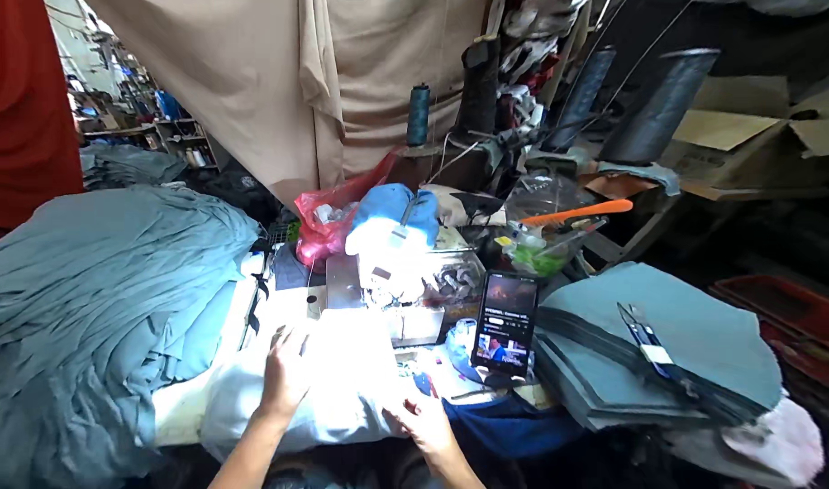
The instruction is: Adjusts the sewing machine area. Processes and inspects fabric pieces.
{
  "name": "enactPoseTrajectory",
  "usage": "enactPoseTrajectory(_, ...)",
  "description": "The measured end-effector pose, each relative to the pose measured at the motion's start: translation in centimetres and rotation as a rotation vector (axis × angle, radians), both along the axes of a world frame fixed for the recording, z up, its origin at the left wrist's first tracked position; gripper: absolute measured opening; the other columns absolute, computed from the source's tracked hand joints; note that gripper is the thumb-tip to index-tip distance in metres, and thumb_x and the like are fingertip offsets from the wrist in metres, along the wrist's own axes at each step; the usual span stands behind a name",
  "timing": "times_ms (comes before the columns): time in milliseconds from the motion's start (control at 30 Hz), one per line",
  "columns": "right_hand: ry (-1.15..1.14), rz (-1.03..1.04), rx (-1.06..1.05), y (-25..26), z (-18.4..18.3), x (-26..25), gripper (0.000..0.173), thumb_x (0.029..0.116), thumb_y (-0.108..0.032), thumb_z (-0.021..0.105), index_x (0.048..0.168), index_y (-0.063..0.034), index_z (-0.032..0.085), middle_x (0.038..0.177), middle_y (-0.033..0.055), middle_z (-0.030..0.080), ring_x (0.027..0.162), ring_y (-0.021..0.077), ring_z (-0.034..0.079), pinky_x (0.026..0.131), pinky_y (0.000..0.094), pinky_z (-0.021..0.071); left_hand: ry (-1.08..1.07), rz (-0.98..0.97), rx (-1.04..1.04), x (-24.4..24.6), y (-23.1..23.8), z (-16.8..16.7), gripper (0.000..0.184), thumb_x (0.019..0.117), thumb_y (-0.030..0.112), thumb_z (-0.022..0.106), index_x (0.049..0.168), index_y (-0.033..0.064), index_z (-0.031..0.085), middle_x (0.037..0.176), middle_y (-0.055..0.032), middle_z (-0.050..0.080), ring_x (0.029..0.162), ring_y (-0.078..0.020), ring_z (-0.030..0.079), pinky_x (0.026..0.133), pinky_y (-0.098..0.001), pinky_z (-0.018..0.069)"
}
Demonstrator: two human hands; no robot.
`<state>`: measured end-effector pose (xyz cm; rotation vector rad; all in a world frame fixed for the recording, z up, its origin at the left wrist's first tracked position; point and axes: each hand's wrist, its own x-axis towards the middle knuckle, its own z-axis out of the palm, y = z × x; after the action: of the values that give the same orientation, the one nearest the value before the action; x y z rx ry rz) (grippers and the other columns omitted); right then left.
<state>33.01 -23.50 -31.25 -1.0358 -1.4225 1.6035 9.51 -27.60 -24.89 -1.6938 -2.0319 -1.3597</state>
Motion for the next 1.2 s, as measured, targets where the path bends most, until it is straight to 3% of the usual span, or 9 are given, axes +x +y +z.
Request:
enactPoseTrajectory(100, 0.060, 0.021, -0.152, -2.7, -1.1, 1.2, 0.004, 0.0911, 0.001, 0.071, 0.088, 0.0020, 0.069, 0.075, 0.0053, 0.074, 0.066, 0.0132, 0.073, 0.067, 0.0294, 0.0637, 0.104, 0.090, -0.049, -3.2, -5.8, -5.0, 0.028, 0.0867, 0.031, 0.072, 0.093, 0.0041, 0.078, 0.097, -0.0108, 0.075, 0.097, -0.0315, 0.071, 0.091, -0.0541, 0.0545)
enactPoseTrajectory(200, 0.097, 0.013, -0.166, -3.7, -2.3, 1.6, 0.004, 0.0922, 0.002, 0.069, 0.088, 0.0025, 0.069, 0.078, 0.0065, 0.074, 0.070, 0.0155, 0.074, 0.070, 0.0312, 0.0646, 0.116, 0.114, -0.285, -6.0, -10.6, -8.9, 0.055, 0.0831, 0.049, 0.074, 0.113, 0.0024, 0.075, 0.117, -0.0211, 0.071, 0.115, -0.0475, 0.063, 0.100, -0.0698, 0.0436)
enactPoseTrajectory(300, 0.075, -0.026, -0.144, -3.5, -2.7, 1.1, 0.003, 0.0911, 0.002, 0.071, 0.090, 0.0027, 0.068, 0.079, 0.0059, 0.074, 0.071, 0.0138, 0.073, 0.070, 0.0289, 0.0636, 0.153, 0.063, -0.122, -7.5, -11.9, -11.4, 0.032, 0.0875, 0.035, 0.071, 0.102, 0.0078, 0.079, 0.113, -0.0135, 0.074, 0.109, -0.0391, 0.067, 0.099, -0.0628, 0.0464)
enactPoseTrajectory(367, 0.051, -0.071, -0.106, -3.4, -3.0, 0.5, 0.007, 0.0875, 0.002, 0.075, 0.087, 0.0020, 0.067, 0.074, 0.0040, 0.071, 0.066, 0.0108, 0.071, 0.066, 0.0266, 0.0623, 0.096, 0.025, -0.068, -7.8, -11.9, -11.2, 0.018, 0.0873, 0.023, 0.069, 0.092, 0.0091, 0.080, 0.108, -0.0092, 0.074, 0.107, -0.0315, 0.067, 0.100, -0.0559, 0.0470)
enactPoseTrajectory(533, 0.004, -0.119, 0.019, -3.3, -3.4, 0.1, 0.010, 0.0830, -0.002, 0.078, 0.082, -0.0002, 0.069, 0.067, 0.0007, 0.068, 0.059, 0.0065, 0.066, 0.060, 0.0243, 0.0585, 0.110, 0.032, -0.037, -8.8, -11.9, -8.7, 0.019, 0.0865, 0.023, 0.070, 0.088, 0.0075, 0.080, 0.096, -0.0084, 0.076, 0.096, -0.0294, 0.068, 0.093, -0.0534, 0.0481)
enactPoseTrajectory(700, 0.035, -0.085, 0.005, -3.3, -3.2, 0.5, 0.007, 0.0833, 0.001, 0.076, 0.082, 0.0001, 0.069, 0.068, 0.0014, 0.069, 0.058, 0.0078, 0.067, 0.060, 0.0249, 0.0600, 0.096, 0.083, -0.051, -10.3, -12.1, -6.6, 0.018, 0.0875, 0.018, 0.070, 0.090, 0.0019, 0.078, 0.094, -0.0127, 0.075, 0.090, -0.0278, 0.072, 0.085, -0.0478, 0.0572)
enactPoseTrajectory(900, 0.071, -0.012, -0.046, -3.3, -2.8, 1.2, 0.008, 0.0868, 0.002, 0.071, 0.080, -0.0017, 0.068, 0.067, 0.0013, 0.069, 0.059, 0.0096, 0.067, 0.060, 0.0263, 0.0602, 0.036, 0.130, -0.014, -11.6, -12.5, -5.6, 0.017, 0.0891, 0.013, 0.068, 0.094, -0.0007, 0.077, 0.094, -0.0140, 0.075, 0.079, -0.0184, 0.071, 0.074, -0.0357, 0.0589)
enactPoseTrajectory(1067, 0.078, 0.047, -0.045, -3.3, -2.7, 1.2, 0.009, 0.0899, -0.001, 0.068, 0.081, -0.0026, 0.069, 0.067, -0.0005, 0.069, 0.059, 0.0073, 0.066, 0.059, 0.0245, 0.0588, 0.041, 0.170, 0.009, -11.7, -12.5, -5.3, 0.019, 0.0898, 0.017, 0.070, 0.095, 0.0005, 0.079, 0.093, -0.0145, 0.076, 0.076, -0.0206, 0.071, 0.072, -0.0403, 0.0579)
enactPoseTrajectory(1200, 0.092, 0.101, -0.027, -3.5, -2.7, 1.0, 0.011, 0.0914, -0.003, 0.066, 0.082, -0.0036, 0.070, 0.066, -0.0022, 0.068, 0.057, 0.0055, 0.064, 0.058, 0.0228, 0.0568, 0.034, 0.200, 0.028, -12.4, -11.9, -4.4, 0.017, 0.0906, 0.013, 0.071, 0.097, -0.0006, 0.078, 0.094, -0.0155, 0.076, 0.075, -0.0196, 0.070, 0.072, -0.0380, 0.0574)
